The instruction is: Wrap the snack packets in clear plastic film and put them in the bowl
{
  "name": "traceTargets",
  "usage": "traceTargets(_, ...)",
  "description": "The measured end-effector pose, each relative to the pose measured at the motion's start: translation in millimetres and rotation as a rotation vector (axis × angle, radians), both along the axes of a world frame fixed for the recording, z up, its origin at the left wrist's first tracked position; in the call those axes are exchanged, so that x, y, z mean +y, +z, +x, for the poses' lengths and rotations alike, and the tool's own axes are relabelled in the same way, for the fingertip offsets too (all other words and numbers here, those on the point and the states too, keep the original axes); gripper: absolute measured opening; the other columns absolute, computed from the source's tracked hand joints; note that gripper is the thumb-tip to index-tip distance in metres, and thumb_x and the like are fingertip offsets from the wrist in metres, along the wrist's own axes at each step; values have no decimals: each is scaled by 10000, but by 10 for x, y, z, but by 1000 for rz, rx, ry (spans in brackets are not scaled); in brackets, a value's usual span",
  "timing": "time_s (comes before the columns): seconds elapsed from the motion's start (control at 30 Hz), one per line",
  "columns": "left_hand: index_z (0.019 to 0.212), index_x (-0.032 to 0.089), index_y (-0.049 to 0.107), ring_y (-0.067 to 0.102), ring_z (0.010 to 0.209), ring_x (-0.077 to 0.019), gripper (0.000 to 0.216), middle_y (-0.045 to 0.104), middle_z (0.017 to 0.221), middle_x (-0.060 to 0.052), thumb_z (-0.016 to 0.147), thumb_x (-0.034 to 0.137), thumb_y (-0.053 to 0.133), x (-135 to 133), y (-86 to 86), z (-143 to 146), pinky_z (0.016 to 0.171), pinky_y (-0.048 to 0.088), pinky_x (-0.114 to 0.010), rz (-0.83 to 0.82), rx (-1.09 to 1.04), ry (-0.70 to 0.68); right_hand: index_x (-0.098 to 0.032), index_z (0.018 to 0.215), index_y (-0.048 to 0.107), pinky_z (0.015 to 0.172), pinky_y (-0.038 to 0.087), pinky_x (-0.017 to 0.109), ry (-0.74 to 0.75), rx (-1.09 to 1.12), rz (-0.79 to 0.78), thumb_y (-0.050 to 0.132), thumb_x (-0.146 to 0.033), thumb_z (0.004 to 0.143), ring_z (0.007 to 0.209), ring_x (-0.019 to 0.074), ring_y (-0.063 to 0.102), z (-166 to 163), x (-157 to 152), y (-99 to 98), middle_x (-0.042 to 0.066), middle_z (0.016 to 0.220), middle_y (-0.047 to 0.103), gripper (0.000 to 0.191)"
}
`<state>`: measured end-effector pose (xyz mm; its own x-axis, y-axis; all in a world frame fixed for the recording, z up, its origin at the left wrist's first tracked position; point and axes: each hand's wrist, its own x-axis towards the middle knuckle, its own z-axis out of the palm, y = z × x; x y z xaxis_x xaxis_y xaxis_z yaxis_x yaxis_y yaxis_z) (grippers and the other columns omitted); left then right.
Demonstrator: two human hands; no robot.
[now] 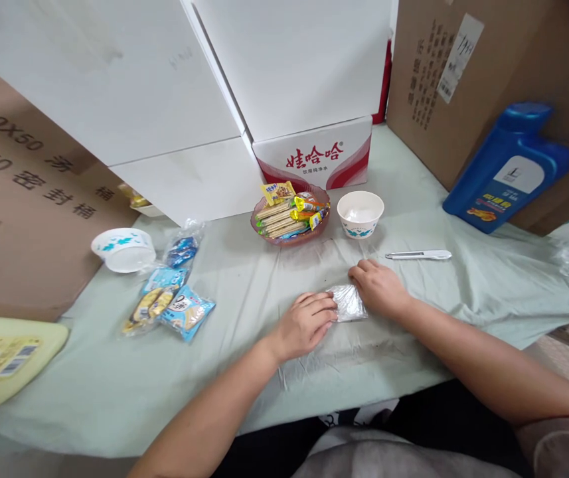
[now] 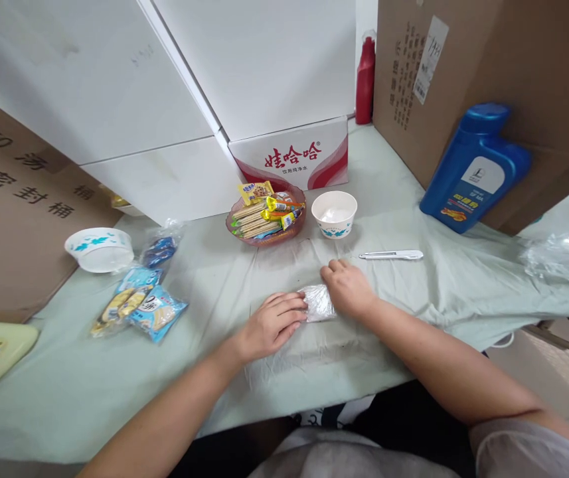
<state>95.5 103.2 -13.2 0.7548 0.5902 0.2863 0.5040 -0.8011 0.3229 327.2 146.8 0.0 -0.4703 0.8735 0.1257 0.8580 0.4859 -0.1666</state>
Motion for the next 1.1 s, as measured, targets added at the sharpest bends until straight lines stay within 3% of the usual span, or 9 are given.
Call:
traceTargets(0.1,1046,210,656,545,1249,-223,225,680,1173,-76,919,186,471,7,5,-5,1029,427,-417,-10,-17,-7,-146,1002,663,869,406,399,15,116,130,490,-124,898,1010,284,539,96,23,32,161,1086,639,202)
traceTargets(0.27,982,197,651,586,1190,-221,191,701,1100,-73,894,144,490,-5,8,-3,990,465,-402,23,-70,22,-165,1043,670,909,441,386,496,287,-52,612,-245,877,1045,246,552,20,-103,64,116,1125,656,193)
traceTargets(0.47,910,195,625,629,1074,-237,204,689,1008,-71,832,69,484,69,-100,-47,912,522,-425,107,-192,306,-156,904,702,830,470,334,510,207,-132,565,-75,864,927,213,593,-9,-122,28,96,972,694,165)
traceTargets(0.57,922,189,616,606,1057,-250,194,655,1025,-88,821,74,496,89,-106,-48,890,518,-431,91,-135,285,-163,916,712,809,469,320,413,277,-41,529,-88,885,904,210,606,108,108,266,100,940,695,199)
traceTargets(0.67,924,178,605,587,1018,-251,185,631,1026,-98,817,74,494,87,-103,-33,863,506,-425,85,-111,285,-161,977,730,939,421,374,130,251,144,503,-168,925,1014,248,586,205,553,683,127,1033,689,232)
traceTargets(0.77,915,182,593,569,993,-243,189,621,1014,-90,809,67,486,86,-118,-17,849,495,-409,72,-113,302,-177,1127,708,968,405,386,-189,-73,18,515,-191,924,1172,300,519,175,1072,979,139,1224,626,281)
traceTargets(0.9,921,182,587,555,992,-245,183,619,1008,-95,804,79,492,93,-130,-9,859,483,-406,67,-104,304,-135,1012,720,850,493,348,-201,-225,-220,687,-171,825,1000,268,627,-28,1559,902,127,1063,673,193)
traceTargets(0.97,929,185,591,555,995,-241,181,620,1001,-94,808,90,496,94,-120,-14,864,480,-400,51,-106,302,-136,1096,664,847,524,373,-188,-250,-270,673,-270,872,985,235,633,-116,1677,762,102,1110,651,262)
traceTargets(1.1,943,189,602,559,1006,-233,191,625,1011,-93,802,97,511,88,-111,-7,875,472,-389,18,-107,310,-151,1247,558,870,536,434,-172,-157,-121,586,-370,939,1046,225,609,-160,1749,625,98,1241,582,379)
